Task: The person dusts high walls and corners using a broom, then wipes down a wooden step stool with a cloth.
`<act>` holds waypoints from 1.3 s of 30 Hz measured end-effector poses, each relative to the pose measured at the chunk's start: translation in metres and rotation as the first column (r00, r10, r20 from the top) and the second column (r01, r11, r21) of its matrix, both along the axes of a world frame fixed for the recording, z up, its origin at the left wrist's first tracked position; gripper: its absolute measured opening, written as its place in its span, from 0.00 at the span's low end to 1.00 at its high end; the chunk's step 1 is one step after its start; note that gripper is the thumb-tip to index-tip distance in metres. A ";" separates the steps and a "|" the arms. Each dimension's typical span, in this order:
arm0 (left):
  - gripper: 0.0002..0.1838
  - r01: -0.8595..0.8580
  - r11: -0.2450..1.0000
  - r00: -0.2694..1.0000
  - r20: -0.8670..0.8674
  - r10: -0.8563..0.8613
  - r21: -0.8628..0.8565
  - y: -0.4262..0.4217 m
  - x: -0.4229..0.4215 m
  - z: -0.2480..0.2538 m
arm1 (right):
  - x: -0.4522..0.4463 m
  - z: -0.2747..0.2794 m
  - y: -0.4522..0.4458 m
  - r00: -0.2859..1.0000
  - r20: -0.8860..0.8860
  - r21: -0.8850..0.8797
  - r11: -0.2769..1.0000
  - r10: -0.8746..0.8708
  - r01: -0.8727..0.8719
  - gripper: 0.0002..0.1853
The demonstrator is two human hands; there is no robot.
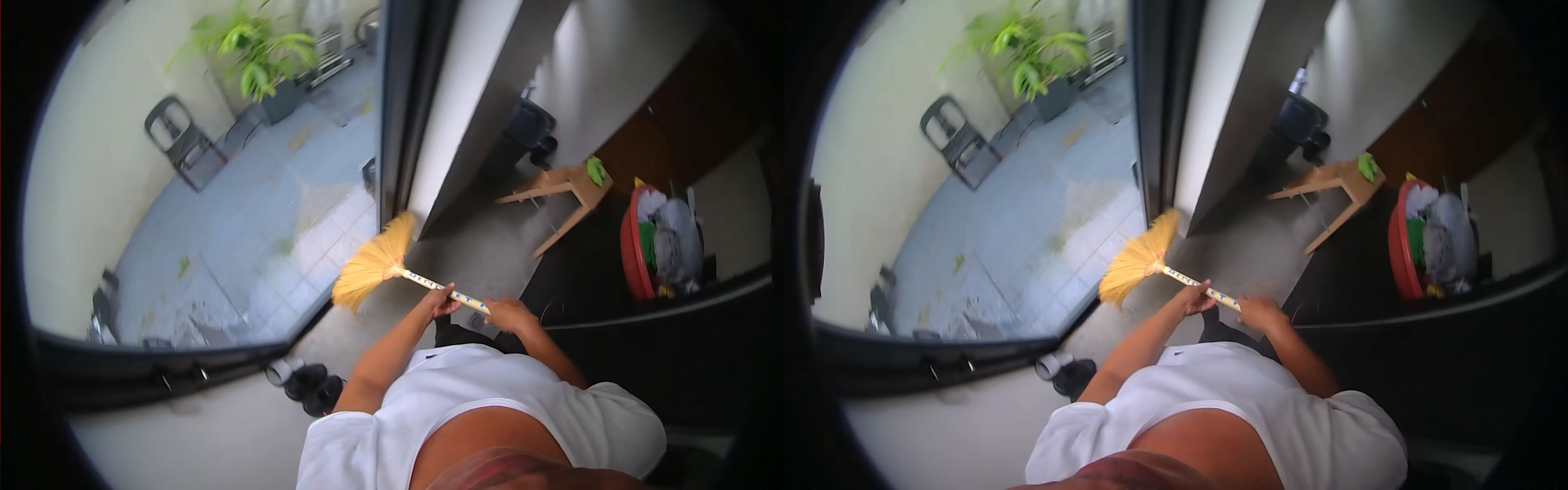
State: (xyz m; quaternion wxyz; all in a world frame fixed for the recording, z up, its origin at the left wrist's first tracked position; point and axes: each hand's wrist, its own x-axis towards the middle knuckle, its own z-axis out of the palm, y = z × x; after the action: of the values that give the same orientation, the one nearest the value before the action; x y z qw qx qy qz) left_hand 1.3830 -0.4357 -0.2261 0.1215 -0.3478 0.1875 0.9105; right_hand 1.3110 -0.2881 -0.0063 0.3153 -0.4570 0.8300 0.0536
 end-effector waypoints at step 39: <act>0.16 0.066 0.933 0.859 -0.456 -0.234 -0.354 0.001 -0.238 0.111 | -0.116 -0.035 0.032 -0.056 0.936 0.176 0.325 -0.347 0.929 0.18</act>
State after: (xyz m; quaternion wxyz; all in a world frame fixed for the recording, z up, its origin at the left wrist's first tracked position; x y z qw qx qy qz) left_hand 1.1451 -0.4351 -0.1148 0.0822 -0.1044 0.3866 0.9126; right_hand 1.1948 -0.2560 -0.0412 0.5274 0.0195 0.6045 -0.5968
